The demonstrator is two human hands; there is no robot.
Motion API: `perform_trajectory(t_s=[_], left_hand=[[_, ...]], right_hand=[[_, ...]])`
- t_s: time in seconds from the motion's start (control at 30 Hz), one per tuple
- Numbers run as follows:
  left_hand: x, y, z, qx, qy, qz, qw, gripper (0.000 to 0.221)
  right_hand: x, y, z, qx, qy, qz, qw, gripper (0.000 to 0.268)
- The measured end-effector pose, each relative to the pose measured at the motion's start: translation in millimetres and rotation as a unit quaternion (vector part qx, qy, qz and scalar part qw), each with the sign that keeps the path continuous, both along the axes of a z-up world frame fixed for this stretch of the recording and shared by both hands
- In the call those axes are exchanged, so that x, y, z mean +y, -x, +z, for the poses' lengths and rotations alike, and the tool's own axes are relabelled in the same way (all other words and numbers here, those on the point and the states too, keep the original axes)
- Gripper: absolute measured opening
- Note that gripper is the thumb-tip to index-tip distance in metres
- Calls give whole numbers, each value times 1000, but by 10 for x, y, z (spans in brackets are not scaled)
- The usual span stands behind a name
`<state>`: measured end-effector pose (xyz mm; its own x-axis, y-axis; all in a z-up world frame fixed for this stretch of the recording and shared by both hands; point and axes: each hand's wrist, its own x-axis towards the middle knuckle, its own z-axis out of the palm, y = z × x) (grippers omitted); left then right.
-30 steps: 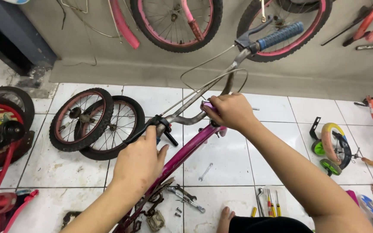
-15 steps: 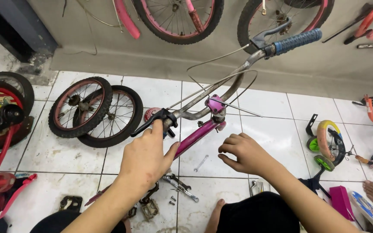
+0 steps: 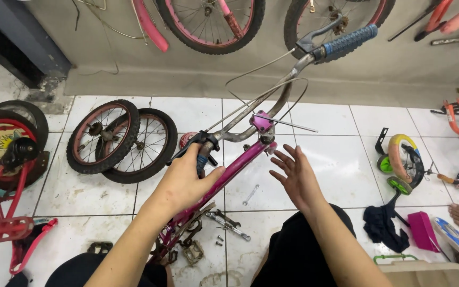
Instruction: Loosening the bolts on a bicycle fork assembly using an allen wrench.
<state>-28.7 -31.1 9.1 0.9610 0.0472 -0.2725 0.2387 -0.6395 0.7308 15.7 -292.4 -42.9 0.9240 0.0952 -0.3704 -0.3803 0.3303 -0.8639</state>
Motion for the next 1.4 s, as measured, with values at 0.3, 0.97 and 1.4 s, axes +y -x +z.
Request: perform_trajectory(t_s=[0.3, 0.97, 1.4], left_hand=[[-152, 107, -52, -48, -12, 65, 997, 68], [-318, 234, 27, -18, -106, 21, 994, 73], [-432, 283, -27, 6, -140, 15, 990, 65]], right_hand=[[8, -661, -189, -62, -42, -69, 995, 122], [219, -1548, -378, -142, 16, -155, 977, 85], [343, -1819, -200, -78, 0, -263, 962, 62]])
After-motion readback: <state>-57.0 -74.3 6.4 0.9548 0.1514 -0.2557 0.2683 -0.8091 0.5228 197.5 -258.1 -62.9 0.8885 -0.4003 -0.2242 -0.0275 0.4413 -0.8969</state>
